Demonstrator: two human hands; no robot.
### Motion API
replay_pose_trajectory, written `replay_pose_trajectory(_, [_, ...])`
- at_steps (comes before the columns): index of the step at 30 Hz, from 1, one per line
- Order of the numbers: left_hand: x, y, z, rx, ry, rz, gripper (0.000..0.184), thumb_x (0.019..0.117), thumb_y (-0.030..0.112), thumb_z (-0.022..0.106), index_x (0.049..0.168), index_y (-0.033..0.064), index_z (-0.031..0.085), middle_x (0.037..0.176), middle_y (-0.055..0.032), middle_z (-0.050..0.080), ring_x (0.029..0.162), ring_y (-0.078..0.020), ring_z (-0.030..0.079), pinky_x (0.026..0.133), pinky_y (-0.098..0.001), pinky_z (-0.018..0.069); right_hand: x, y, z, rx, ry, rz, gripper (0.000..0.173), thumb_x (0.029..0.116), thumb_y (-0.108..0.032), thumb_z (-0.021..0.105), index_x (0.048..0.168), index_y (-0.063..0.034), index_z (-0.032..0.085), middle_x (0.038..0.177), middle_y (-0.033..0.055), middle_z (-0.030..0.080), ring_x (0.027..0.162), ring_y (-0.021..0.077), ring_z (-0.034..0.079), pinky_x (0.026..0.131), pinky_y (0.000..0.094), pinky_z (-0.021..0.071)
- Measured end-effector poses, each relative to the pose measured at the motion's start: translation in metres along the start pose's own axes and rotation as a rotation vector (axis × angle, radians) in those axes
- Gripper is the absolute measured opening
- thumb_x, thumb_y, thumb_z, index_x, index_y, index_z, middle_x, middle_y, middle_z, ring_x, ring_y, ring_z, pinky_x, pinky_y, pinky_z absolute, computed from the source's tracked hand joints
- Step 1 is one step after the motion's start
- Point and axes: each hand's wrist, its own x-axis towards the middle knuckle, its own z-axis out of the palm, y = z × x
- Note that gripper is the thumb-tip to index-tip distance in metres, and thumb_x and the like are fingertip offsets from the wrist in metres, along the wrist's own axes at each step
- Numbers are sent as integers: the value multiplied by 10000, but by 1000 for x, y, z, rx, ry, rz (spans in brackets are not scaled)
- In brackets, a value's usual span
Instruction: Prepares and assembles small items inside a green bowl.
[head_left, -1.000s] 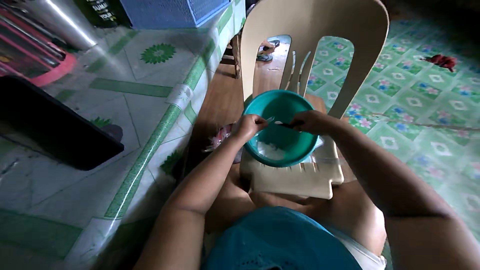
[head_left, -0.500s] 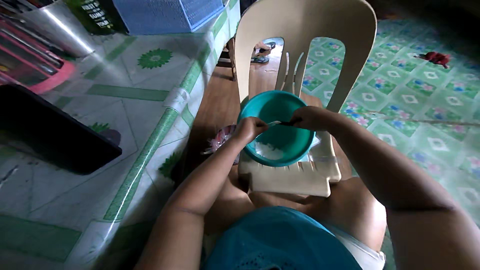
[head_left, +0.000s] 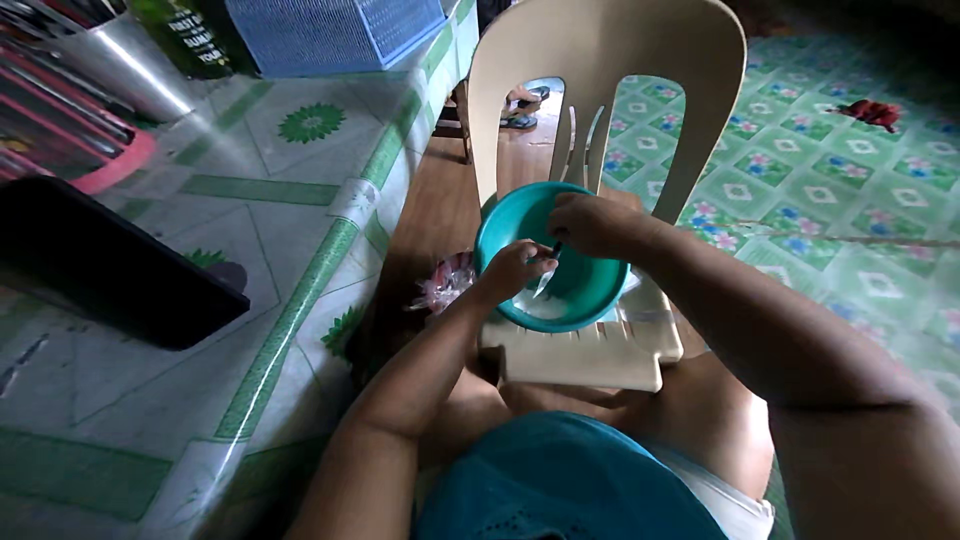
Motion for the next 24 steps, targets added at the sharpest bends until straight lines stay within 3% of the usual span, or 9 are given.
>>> replay_pose_trajectory(5, [3, 8, -1, -7, 51, -21, 243, 1013, 248, 660, 1124, 39, 716, 1180, -109, 690, 1034, -208, 652, 919, -423, 523, -1, -13, 3, 48, 154, -99, 121, 967, 2, 619, 1039, -8, 716, 1093, 164, 636, 993, 306, 662, 886, 488, 564])
replay_pose_trajectory(9, [15, -5, -5, 44, 86, 10, 272, 1031, 271, 603, 1150, 82, 759, 1152, -79, 722, 1085, -164, 673, 985, -388, 525, -21, -3, -23, 109, 394, -52, 179, 967, 13, 589, 1094, 3, 714, 1141, 179, 673, 1056, 316, 668, 939, 497, 552])
replay_pose_trajectory(11, [14, -4, -13, 16, 89, -6, 296, 1046, 290, 585, 1185, 76, 735, 1154, -95, 701, 1096, -185, 655, 995, -414, 515, -31, 14, -24, 214, 438, 93, 178, 983, -13, 592, 1133, 13, 684, 1135, 177, 676, 1035, 302, 667, 934, 505, 543])
replay_pose_trajectory(13, [14, -3, -19, -17, 131, 19, 283, 1045, 281, 590, 1168, 67, 730, 1155, -99, 693, 1098, -178, 653, 1000, -406, 521, -27, 42, 12, 278, 380, 173, 191, 966, -48, 638, 1147, -1, 679, 1049, 173, 701, 952, 306, 692, 875, 547, 566])
replay_pose_trajectory(16, [16, 2, -28, -84, 193, 194, 246, 1055, 196, 559, 1128, 32, 728, 1186, -97, 680, 1144, -149, 626, 1016, -342, 510, -11, 79, 106, 274, 289, 135, 170, 909, -13, 695, 1074, 8, 729, 1057, 189, 708, 1001, 353, 690, 900, 600, 556])
replay_pose_trajectory(18, [15, 14, -38, -53, 196, 278, 254, 1056, 194, 551, 1127, 29, 731, 1269, -108, 656, 1231, -166, 593, 1066, -351, 488, -1, 93, 144, 242, 304, 100, 300, 809, -56, 805, 1105, -47, 758, 1155, 188, 695, 1104, 381, 661, 923, 620, 552])
replay_pose_trajectory(21, [18, 23, -48, 139, 175, 331, 274, 1048, 249, 556, 1146, 104, 766, 1391, -139, 594, 1320, -256, 524, 1117, -460, 410, -7, 52, 91, 372, 183, 131, 591, 868, -173, 827, 1399, -42, 602, 1420, 231, 555, 1338, 424, 506, 1098, 615, 422])
replay_pose_trajectory(23, [21, 27, -49, 174, 170, 352, 266, 1039, 250, 566, 1155, 133, 775, 1416, -154, 574, 1327, -283, 516, 1119, -495, 401, -10, 26, 54, 517, 260, 63, 489, 922, -191, 762, 1339, 13, 608, 1325, 212, 605, 1228, 336, 584, 1046, 528, 478])
replay_pose_trajectory(24, [21, 31, -48, 142, 191, 360, 263, 1037, 236, 572, 1164, 122, 773, 1410, -154, 581, 1321, -274, 526, 1116, -478, 412, -8, 14, 42, 576, 317, 62, 357, 950, -179, 729, 1232, 27, 651, 1199, 175, 658, 1103, 261, 635, 975, 466, 519])
